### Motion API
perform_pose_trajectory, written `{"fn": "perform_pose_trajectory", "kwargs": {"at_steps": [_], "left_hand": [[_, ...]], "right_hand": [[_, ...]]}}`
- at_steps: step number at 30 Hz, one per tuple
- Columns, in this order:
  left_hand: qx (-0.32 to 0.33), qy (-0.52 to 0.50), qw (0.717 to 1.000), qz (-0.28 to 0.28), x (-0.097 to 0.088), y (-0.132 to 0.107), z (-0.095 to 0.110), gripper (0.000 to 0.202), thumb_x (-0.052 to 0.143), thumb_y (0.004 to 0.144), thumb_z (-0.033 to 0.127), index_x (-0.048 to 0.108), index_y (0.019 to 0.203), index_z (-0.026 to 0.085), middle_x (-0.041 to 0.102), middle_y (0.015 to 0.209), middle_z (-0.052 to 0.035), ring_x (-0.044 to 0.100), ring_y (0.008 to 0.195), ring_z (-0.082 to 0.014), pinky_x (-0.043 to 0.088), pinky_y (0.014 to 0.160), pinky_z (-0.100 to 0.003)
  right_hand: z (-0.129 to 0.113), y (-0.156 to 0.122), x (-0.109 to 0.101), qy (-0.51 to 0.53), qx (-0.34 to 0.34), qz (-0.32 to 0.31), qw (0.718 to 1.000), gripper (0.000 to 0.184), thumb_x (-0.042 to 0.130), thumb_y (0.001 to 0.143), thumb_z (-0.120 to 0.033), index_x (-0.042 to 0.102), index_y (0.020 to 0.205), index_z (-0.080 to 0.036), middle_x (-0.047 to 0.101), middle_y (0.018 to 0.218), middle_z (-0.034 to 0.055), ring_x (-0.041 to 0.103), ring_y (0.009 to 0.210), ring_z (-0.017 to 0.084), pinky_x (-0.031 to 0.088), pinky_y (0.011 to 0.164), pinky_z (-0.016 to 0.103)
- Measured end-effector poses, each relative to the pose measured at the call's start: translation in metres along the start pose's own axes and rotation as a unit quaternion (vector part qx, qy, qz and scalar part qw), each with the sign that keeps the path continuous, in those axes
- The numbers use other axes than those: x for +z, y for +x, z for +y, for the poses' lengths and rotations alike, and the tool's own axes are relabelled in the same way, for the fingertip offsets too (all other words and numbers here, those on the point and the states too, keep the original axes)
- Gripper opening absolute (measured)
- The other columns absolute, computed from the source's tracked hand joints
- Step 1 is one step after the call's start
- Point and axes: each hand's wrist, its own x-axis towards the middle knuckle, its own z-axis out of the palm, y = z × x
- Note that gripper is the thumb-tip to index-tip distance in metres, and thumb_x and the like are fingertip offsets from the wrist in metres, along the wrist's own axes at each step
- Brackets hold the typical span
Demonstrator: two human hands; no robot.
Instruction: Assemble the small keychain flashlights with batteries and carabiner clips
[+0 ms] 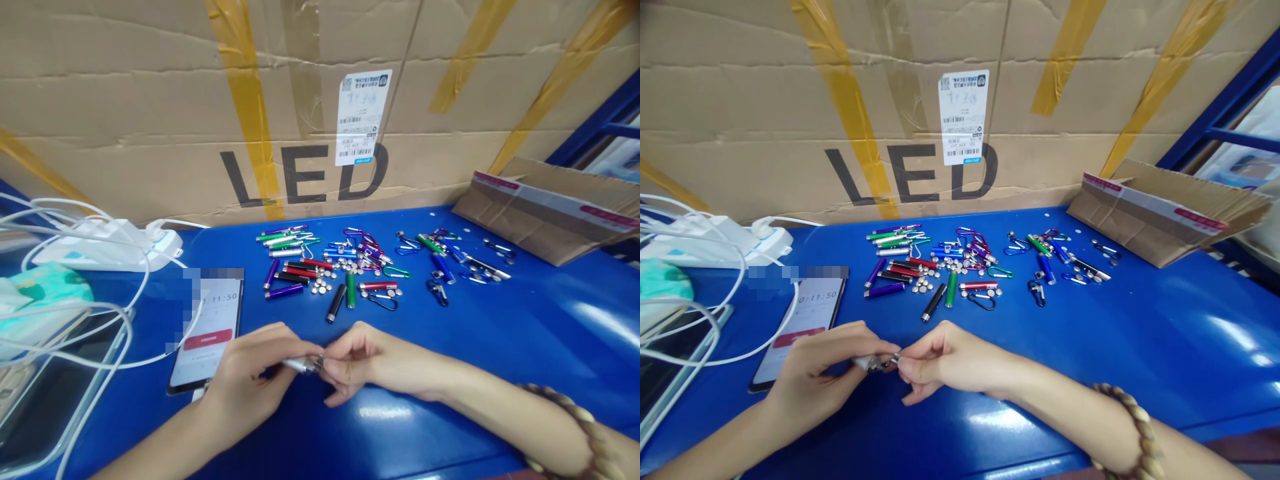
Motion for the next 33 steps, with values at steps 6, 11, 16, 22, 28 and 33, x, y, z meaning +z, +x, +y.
{"fn": "perform_pose_trajectory", "kwargs": {"at_steps": [6, 11, 16, 22, 28, 33], "left_hand": [[0.036, 0.016, 0.999, -0.027, -0.0027, 0.0018, 0.0050, 0.035, 0.049, 0.079, -0.003, 0.067, 0.097, 0.021, 0.070, 0.069, -0.0018, 0.063, 0.059, -0.0128, 0.049, 0.055, -0.022], [0.015, -0.011, 0.999, -0.032, -0.0027, 0.0023, 0.0018, 0.031, 0.052, 0.082, 0.000, 0.068, 0.098, 0.021, 0.072, 0.072, -0.0014, 0.065, 0.063, -0.0126, 0.051, 0.059, -0.021], [-0.035, -0.051, 0.998, -0.027, -0.0029, 0.0004, -0.0018, 0.038, 0.059, 0.078, -0.003, 0.067, 0.104, 0.023, 0.074, 0.086, -0.0013, 0.068, 0.076, -0.0119, 0.054, 0.071, -0.018], [-0.122, -0.043, 0.991, 0.035, -0.0017, 0.0053, -0.0027, 0.026, 0.079, 0.061, 0.007, 0.074, 0.082, 0.020, 0.073, 0.076, -0.0016, 0.068, 0.067, -0.0152, 0.055, 0.055, -0.017], [-0.183, -0.071, 0.980, 0.034, 0.0013, 0.0065, -0.0031, 0.014, 0.074, 0.066, 0.009, 0.074, 0.075, 0.019, 0.074, 0.074, -0.0016, 0.069, 0.065, -0.0147, 0.055, 0.055, -0.017], [-0.217, -0.101, 0.970, 0.038, 0.0014, 0.0083, -0.0001, 0.017, 0.073, 0.066, 0.007, 0.075, 0.077, 0.020, 0.076, 0.076, -0.0017, 0.070, 0.068, -0.0150, 0.055, 0.057, -0.016]], "right_hand": [[0.0029, 0.0009, 0.0023, 0.008, -0.009, -0.003, 1.000, 0.034, 0.078, 0.056, -0.044, 0.070, 0.063, -0.011, 0.048, 0.056, -0.0076, 0.046, 0.054, 0.003, 0.048, 0.082, 0.036], [0.0067, 0.0023, 0.0019, -0.051, -0.060, 0.019, 0.997, 0.039, 0.071, 0.065, -0.050, 0.068, 0.058, -0.011, 0.046, 0.054, -0.0055, 0.045, 0.055, 0.006, 0.047, 0.073, 0.032], [0.0037, 0.0020, -0.0017, -0.194, -0.169, 0.072, 0.964, 0.041, 0.058, 0.079, -0.046, 0.062, 0.058, -0.011, 0.049, 0.059, -0.0011, 0.043, 0.059, 0.010, 0.037, 0.058, 0.025], [0.0002, -0.0004, -0.0033, -0.223, -0.189, 0.084, 0.953, 0.040, 0.053, 0.082, -0.045, 0.065, 0.066, -0.011, 0.051, 0.062, 0.0003, 0.043, 0.061, 0.011, 0.034, 0.057, 0.025], [0.0003, 0.0009, -0.0039, -0.220, -0.191, 0.072, 0.954, 0.042, 0.054, 0.081, -0.049, 0.067, 0.069, -0.011, 0.050, 0.062, 0.0000, 0.040, 0.061, 0.011, 0.033, 0.056, 0.025], [0.0007, 0.0020, -0.0042, -0.262, -0.211, 0.105, 0.936, 0.033, 0.053, 0.083, -0.035, 0.066, 0.065, -0.012, 0.052, 0.060, 0.0002, 0.040, 0.060, 0.011, 0.032, 0.056, 0.025]]}}
